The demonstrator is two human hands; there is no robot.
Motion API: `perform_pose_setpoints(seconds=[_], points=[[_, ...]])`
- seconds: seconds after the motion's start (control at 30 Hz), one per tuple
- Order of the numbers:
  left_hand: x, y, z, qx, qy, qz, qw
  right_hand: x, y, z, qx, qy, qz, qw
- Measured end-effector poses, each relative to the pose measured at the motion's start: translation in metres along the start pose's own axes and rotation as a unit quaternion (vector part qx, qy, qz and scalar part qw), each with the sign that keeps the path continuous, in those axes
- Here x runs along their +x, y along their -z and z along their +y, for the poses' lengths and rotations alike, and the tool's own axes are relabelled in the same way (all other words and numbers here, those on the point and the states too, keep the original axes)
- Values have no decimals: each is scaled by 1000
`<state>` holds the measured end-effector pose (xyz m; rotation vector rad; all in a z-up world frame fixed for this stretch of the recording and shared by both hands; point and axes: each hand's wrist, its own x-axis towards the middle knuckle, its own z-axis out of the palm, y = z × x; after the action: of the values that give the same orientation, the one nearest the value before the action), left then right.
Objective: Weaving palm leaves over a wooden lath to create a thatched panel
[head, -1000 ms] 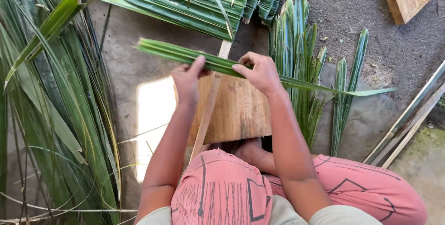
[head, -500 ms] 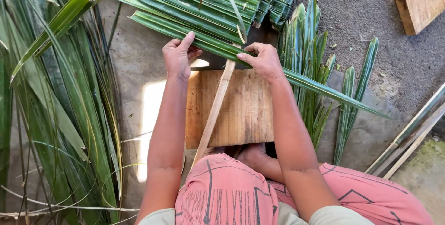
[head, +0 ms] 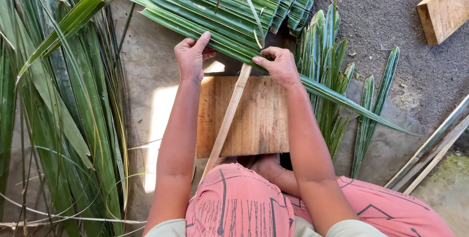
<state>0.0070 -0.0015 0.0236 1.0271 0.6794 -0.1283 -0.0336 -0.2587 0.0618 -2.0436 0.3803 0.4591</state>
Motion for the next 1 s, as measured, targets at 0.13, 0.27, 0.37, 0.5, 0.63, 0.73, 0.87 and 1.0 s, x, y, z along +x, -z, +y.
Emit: perform_pose_setpoints(seconds=[0.13, 0.27, 0.37, 0.5, 0.63, 0.73, 0.87, 1.0], points=[[15, 12, -24, 5, 26, 27, 999, -1, 0, -3, -15, 0, 5, 1000], [18, 18, 0, -9, 51, 86, 995, 2, 0, -6, -63, -7, 9, 998], [43, 25, 54, 4, 10, 98, 995, -5, 3, -37, -100, -42, 5, 994], [145, 88, 89, -192, -251, -210, 925, -8, 4, -45, -130, -51, -2, 990], [141, 85, 141, -135, -175, -84, 972, -4, 5, -43, -143, -41, 3, 989], [103, 80, 135, -73, -85, 71, 991, -6, 4, -37, -123, -32, -6, 992], [9, 42, 98, 37, -55, 197, 978, 3, -3, -10, -105, -24, 8, 994], [-43, 18, 2, 74, 65, 38, 994, 12, -5, 11, -103, -9, 13, 995]])
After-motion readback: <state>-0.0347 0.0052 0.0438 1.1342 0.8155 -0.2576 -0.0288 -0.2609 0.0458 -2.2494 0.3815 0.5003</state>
